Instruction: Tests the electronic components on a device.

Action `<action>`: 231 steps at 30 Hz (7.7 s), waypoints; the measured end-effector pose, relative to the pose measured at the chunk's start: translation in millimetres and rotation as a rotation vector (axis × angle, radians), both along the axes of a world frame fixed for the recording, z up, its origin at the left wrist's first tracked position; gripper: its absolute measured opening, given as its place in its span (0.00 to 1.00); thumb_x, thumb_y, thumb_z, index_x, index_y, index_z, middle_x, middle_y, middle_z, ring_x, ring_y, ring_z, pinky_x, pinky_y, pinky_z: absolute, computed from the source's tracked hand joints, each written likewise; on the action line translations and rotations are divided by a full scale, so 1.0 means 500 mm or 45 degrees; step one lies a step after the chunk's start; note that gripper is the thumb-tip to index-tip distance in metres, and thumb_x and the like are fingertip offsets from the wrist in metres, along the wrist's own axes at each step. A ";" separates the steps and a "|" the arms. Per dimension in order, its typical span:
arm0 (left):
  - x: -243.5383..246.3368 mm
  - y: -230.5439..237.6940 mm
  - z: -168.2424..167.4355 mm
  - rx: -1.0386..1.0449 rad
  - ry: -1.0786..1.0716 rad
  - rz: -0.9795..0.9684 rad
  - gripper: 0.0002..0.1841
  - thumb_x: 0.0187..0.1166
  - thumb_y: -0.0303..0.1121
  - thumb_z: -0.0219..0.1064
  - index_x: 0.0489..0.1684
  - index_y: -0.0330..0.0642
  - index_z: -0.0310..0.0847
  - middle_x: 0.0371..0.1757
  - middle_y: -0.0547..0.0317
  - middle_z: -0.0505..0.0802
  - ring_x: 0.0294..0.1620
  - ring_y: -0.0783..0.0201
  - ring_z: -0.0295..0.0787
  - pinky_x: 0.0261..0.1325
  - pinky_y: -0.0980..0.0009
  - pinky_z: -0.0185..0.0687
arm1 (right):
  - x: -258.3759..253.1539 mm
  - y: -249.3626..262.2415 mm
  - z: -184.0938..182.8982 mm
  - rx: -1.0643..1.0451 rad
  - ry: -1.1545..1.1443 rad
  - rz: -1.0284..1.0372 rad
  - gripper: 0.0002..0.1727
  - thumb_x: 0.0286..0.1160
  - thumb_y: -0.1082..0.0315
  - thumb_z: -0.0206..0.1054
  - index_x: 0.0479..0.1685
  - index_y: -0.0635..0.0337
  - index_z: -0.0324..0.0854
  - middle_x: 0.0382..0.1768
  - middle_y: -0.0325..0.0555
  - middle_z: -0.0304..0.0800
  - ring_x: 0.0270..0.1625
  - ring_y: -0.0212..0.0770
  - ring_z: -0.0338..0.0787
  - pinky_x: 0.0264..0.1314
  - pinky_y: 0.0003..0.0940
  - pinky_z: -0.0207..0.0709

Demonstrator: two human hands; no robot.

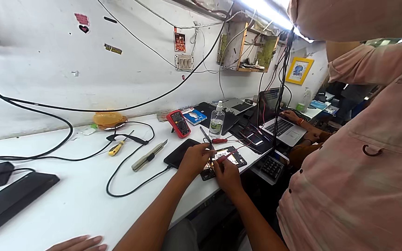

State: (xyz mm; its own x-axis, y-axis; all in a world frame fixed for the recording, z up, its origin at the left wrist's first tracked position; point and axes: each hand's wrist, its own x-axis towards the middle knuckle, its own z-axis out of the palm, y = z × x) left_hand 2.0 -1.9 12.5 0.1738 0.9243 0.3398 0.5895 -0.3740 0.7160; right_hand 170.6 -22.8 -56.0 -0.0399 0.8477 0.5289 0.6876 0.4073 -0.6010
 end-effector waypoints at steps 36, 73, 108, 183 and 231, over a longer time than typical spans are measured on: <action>0.007 -0.003 0.001 0.027 -0.005 -0.012 0.08 0.84 0.42 0.69 0.45 0.52 0.91 0.36 0.72 0.97 0.34 0.74 0.93 0.45 0.64 0.90 | 0.003 -0.001 0.004 -0.040 -0.016 -0.002 0.19 0.87 0.49 0.60 0.34 0.52 0.85 0.23 0.39 0.82 0.28 0.40 0.85 0.34 0.45 0.82; 0.004 -0.003 0.003 0.011 0.013 -0.009 0.09 0.84 0.43 0.68 0.46 0.51 0.90 0.38 0.69 0.97 0.39 0.71 0.94 0.51 0.59 0.89 | 0.002 -0.007 0.004 0.001 0.001 0.013 0.17 0.87 0.50 0.61 0.36 0.51 0.84 0.22 0.37 0.80 0.24 0.38 0.82 0.29 0.44 0.81; 0.006 0.003 -0.001 0.029 0.031 0.003 0.11 0.84 0.45 0.68 0.50 0.50 0.90 0.36 0.67 0.97 0.37 0.69 0.94 0.50 0.58 0.89 | 0.003 -0.003 0.009 0.016 -0.027 0.024 0.17 0.88 0.51 0.61 0.36 0.51 0.84 0.23 0.38 0.82 0.25 0.38 0.84 0.29 0.43 0.82; -0.009 0.026 -0.045 0.183 -0.007 -0.003 0.09 0.82 0.47 0.65 0.41 0.59 0.89 0.30 0.74 0.94 0.28 0.71 0.88 0.37 0.57 0.83 | 0.001 -0.009 0.020 -0.069 0.018 0.095 0.21 0.88 0.52 0.58 0.38 0.59 0.86 0.26 0.45 0.86 0.32 0.43 0.88 0.40 0.46 0.82; 0.002 0.004 -0.021 0.156 0.024 0.017 0.03 0.82 0.39 0.70 0.41 0.56 0.89 0.28 0.72 0.94 0.26 0.69 0.87 0.36 0.57 0.83 | 0.001 -0.007 0.017 -0.078 0.001 0.064 0.20 0.88 0.51 0.58 0.38 0.57 0.86 0.26 0.43 0.86 0.32 0.42 0.88 0.40 0.45 0.82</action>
